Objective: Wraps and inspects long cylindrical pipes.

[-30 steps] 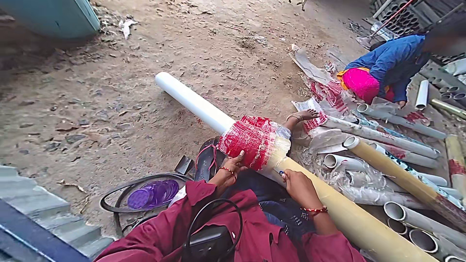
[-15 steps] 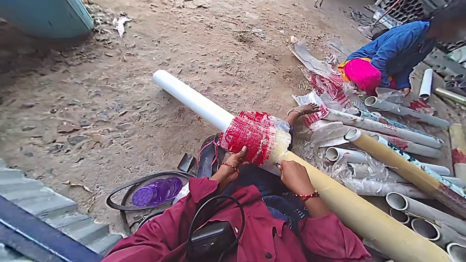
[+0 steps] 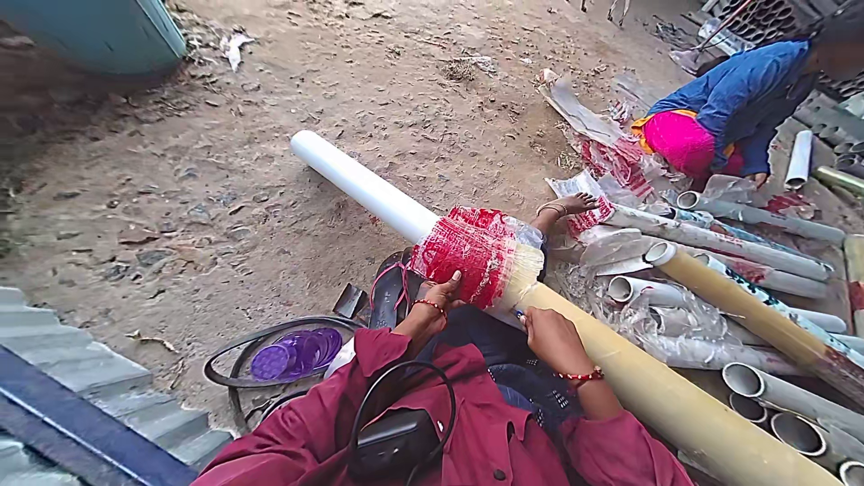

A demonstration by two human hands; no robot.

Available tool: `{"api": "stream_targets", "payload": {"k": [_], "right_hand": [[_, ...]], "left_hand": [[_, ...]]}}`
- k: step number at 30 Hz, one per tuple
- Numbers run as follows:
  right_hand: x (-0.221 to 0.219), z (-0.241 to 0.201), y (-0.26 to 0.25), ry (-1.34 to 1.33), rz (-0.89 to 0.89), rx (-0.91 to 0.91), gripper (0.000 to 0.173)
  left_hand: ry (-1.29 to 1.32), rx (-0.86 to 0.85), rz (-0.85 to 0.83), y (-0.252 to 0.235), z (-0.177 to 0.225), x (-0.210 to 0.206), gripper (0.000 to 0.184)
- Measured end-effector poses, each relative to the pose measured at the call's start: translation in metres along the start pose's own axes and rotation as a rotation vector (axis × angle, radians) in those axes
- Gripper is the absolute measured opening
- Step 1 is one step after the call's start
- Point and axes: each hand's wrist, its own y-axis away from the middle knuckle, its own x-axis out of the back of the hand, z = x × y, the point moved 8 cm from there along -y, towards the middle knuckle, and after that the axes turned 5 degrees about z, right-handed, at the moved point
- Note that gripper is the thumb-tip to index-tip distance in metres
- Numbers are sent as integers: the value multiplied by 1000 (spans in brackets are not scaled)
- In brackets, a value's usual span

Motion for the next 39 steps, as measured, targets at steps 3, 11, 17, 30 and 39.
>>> {"api": "stream_targets", "payload": {"k": [3,11,17,30,39], "right_hand": [[-2,-2,1,5,-6,-13,29],[0,4,0,-45,-3,4,29],[-3,-6,-8,-32,-27,-6,28],[-11,-1,-9,-113,-31,11,28],[-15,2,-7,-172,-33,-10,29]], "left_hand": [[6,23,23,6,0,1,25],[-21,-16,-9,22,11,-13,28],[-42,-58,0,24,11,-15,24],[-85,-98,10,19,13,-17,21],[-86,-116,13,16,12,-18,22]]}}
